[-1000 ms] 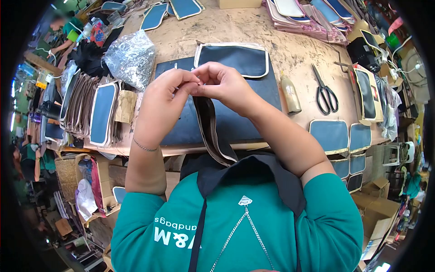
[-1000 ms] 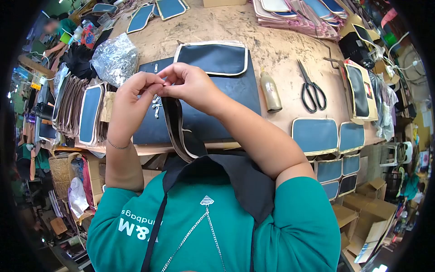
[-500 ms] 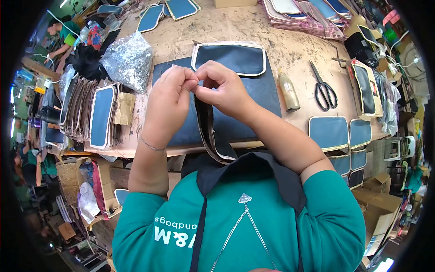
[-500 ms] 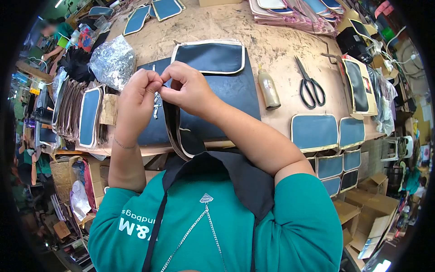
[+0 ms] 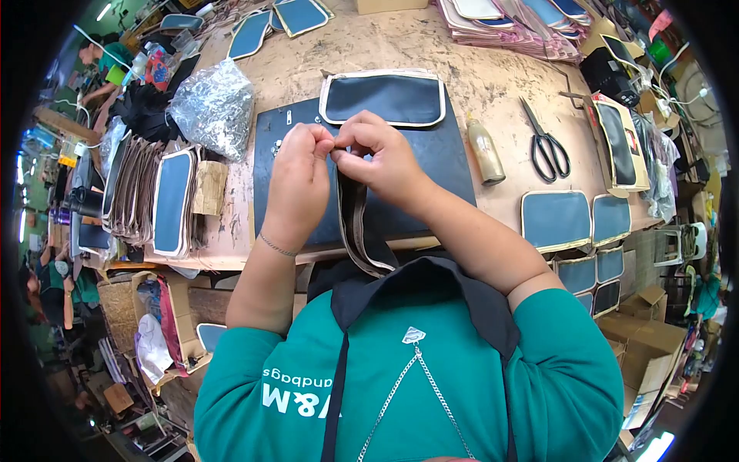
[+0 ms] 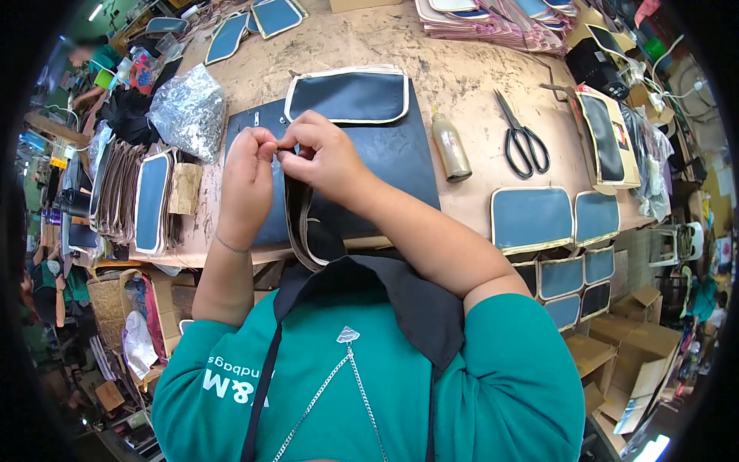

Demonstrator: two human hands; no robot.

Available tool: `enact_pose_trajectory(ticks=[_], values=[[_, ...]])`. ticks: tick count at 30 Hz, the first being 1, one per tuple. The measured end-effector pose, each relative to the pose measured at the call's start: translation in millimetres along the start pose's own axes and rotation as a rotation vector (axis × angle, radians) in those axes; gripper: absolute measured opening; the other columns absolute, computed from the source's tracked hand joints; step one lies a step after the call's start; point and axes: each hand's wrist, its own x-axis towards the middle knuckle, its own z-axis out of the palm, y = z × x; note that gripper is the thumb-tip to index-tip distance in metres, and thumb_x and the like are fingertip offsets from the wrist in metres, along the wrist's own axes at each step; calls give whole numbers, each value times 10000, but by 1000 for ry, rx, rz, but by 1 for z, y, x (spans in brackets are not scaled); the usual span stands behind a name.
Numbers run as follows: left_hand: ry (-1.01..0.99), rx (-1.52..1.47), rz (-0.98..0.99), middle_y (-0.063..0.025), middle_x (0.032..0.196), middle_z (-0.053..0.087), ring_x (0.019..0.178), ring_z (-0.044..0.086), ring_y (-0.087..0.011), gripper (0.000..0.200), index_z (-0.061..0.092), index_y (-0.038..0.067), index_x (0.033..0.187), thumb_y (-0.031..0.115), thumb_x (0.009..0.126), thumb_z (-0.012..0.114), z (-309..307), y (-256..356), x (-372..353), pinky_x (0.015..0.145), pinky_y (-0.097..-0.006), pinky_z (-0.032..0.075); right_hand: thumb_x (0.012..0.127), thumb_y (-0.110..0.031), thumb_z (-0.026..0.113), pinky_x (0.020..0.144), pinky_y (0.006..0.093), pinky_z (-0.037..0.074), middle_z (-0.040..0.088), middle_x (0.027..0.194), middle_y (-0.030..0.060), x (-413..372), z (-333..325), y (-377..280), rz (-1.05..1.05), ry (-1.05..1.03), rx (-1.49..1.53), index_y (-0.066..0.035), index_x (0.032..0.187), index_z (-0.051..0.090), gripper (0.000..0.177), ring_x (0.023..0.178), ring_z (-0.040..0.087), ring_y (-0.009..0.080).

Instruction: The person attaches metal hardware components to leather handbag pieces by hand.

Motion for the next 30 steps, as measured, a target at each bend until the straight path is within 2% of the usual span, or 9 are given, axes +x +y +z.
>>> enact_pose_trajectory(ticks=[1,4,10,13,16,22,25,28,30], values=[[-3,-14,-9,-154,933,608,856,604,-328,75,581,-7,1013,57,977,567,-2,-1,0,775,-391,479,815,-115,735,649,271,448,571,867,40,0,-1,0,14,-1,19,-27,900,706,126,724,534,121],[-7,-211,-110,-39,928,598,842,548,-114,125,615,1,1089,93,1012,577,-9,-1,3,767,-255,463,881,-120,727,695,263,460,597,872,33,1,-3,0,56,-13,76,-18,954,735,125,773,556,105],[-5,-236,-137,-3,936,631,823,559,-56,153,658,2,1098,81,967,662,-15,1,1,745,-205,465,929,-88,703,781,241,512,683,951,32,3,2,-7,209,-5,453,-16,1076,690,164,867,624,84],[-34,-270,-183,-4,920,650,826,589,-58,132,666,-2,1083,53,963,660,-17,-5,1,738,-190,472,934,-80,699,835,238,528,707,1009,54,5,-3,3,193,-63,363,-27,1129,666,205,919,656,97],[7,-420,-200,-77,928,687,840,643,-114,112,696,-4,1034,35,932,667,-16,-10,2,761,-255,517,941,-57,690,927,269,519,693,1069,71,9,-6,3,236,-138,403,-8,1156,644,225,1012,652,124],[-29,-532,-235,-16,946,671,870,614,-70,89,667,-11,1046,29,971,642,-23,-6,0,774,-220,509,940,-81,698,886,254,521,704,1038,57,12,-3,-9,297,-176,561,-3,1130,669,207,960,652,107],[-28,-301,-101,-40,914,683,849,635,-106,78,674,-12,1016,15,944,658,-28,8,3,779,-250,519,932,-91,709,844,243,524,712,1012,42,12,-3,-17,303,-186,338,0,1086,696,180,926,650,93],[-66,41,39,-109,871,676,780,660,-242,83,688,1,979,37,907,669,-37,12,5,702,-315,515,889,-104,739,706,222,498,704,867,10,12,0,-20,230,-124,154,12,1009,728,167,749,597,54],[-62,35,44,-126,874,669,785,656,-286,70,676,7,957,38,895,667,-35,13,6,697,-350,511,878,-104,743,679,227,483,678,839,6,11,3,-17,208,-98,171,-5,1006,740,162,729,572,55]])
